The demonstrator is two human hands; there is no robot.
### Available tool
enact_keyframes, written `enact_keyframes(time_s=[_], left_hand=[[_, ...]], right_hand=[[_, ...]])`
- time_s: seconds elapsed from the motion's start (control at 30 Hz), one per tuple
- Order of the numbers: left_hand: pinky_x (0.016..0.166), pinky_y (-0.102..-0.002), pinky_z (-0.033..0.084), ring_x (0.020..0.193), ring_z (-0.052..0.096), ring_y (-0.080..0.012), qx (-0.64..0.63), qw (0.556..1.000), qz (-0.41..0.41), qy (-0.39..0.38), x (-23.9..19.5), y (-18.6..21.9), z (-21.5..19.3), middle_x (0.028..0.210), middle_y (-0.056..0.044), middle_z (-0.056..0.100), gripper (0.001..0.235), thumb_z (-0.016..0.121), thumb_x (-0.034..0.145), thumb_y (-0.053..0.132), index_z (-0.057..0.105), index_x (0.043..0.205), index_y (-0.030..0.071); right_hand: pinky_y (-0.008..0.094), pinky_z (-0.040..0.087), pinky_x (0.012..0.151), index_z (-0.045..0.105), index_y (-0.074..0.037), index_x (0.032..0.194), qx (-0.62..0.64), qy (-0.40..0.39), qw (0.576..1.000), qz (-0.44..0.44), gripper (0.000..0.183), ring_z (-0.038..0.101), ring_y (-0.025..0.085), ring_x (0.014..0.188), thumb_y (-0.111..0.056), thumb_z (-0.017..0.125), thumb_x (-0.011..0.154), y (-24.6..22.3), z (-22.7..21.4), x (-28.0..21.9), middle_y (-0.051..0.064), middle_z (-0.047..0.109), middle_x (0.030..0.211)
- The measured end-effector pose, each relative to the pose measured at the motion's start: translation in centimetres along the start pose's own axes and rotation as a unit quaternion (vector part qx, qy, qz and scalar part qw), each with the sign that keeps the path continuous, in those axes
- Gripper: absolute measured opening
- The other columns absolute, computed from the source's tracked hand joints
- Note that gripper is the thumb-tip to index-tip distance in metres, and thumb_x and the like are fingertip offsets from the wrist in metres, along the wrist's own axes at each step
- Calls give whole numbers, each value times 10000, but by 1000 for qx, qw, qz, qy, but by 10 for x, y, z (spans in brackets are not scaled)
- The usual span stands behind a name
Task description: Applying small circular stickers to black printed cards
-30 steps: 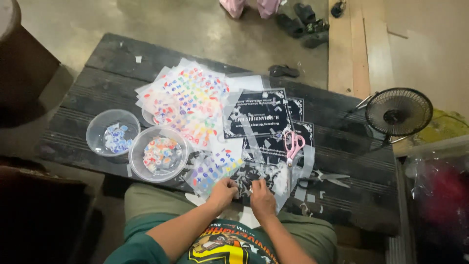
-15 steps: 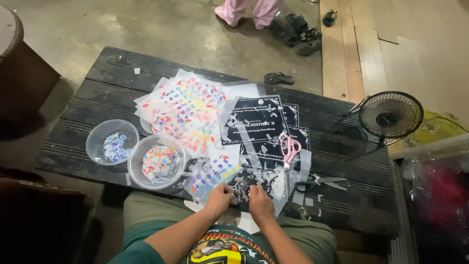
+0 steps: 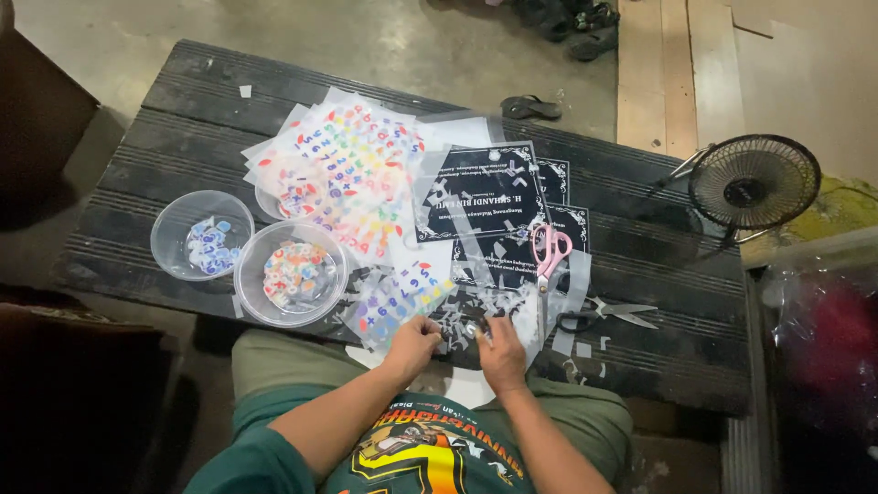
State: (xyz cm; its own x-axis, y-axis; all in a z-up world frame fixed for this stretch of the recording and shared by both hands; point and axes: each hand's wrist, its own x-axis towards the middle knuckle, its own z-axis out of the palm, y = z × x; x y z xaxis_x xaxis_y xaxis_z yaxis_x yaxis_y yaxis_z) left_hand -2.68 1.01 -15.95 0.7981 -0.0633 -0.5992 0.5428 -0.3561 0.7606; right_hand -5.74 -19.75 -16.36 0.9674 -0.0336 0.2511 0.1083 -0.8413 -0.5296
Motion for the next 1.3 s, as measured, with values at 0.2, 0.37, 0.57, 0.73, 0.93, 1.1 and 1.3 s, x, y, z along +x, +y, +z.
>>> enact_keyframes(time_s=[0.2,0.37,0.57,0.73,0.93,1.1,1.3], left_hand=[[801,-388,555,861,744,-266,10,1000,-12,1,8,-7,4,681,-39,739,143,668,741,271,731,844,195],[857,-399,554,976,740,-288,5,1000,-16,4,11,-12,7,880,-83,777,219,705,771,287,772,958,194],[810,-379,531,898,688,-254,-45,998,-32,24,-23,41,-17,882,-89,739,95,660,837,167,728,895,135],[795,-347,506,829,659,-178,-12,999,-29,34,-11,26,-14,860,-8,725,59,638,846,141,689,864,164],[729,-348,510,760,638,-178,-34,998,-41,22,-32,50,-22,793,-26,696,88,626,853,78,657,822,154],[730,-337,521,781,648,-181,-34,997,-62,3,-46,64,-24,841,-44,700,94,610,886,66,655,860,145],[824,-385,586,952,712,-242,5,999,5,-41,-11,31,1,1124,-87,736,405,591,916,176,637,1312,103]], right_hand=[[419,638,658,572,-229,1285,-84,-108,990,-19,336,734,303,799,-431,508,1025,-33,-21,10,5,577,1106],[423,637,582,563,-171,1258,-131,-105,983,-68,267,739,338,739,-279,531,1015,-34,-16,12,35,556,1043],[450,526,524,569,-121,1125,-135,-103,980,-108,136,634,344,698,-186,498,1029,-40,-18,14,70,514,960],[547,462,512,545,-84,1119,-121,-125,981,-83,141,586,432,751,-182,500,1028,-23,-2,7,145,503,990],[592,532,605,522,-70,1171,-139,-107,981,-84,190,657,494,927,-158,476,1009,-14,3,3,251,585,1153],[531,545,600,525,-103,1349,-92,-145,985,13,349,673,413,778,-222,485,1024,-3,9,0,138,568,1306],[425,501,845,656,-155,1140,137,-81,949,272,236,685,330,1059,-302,528,1008,-51,-26,16,108,735,1128]])
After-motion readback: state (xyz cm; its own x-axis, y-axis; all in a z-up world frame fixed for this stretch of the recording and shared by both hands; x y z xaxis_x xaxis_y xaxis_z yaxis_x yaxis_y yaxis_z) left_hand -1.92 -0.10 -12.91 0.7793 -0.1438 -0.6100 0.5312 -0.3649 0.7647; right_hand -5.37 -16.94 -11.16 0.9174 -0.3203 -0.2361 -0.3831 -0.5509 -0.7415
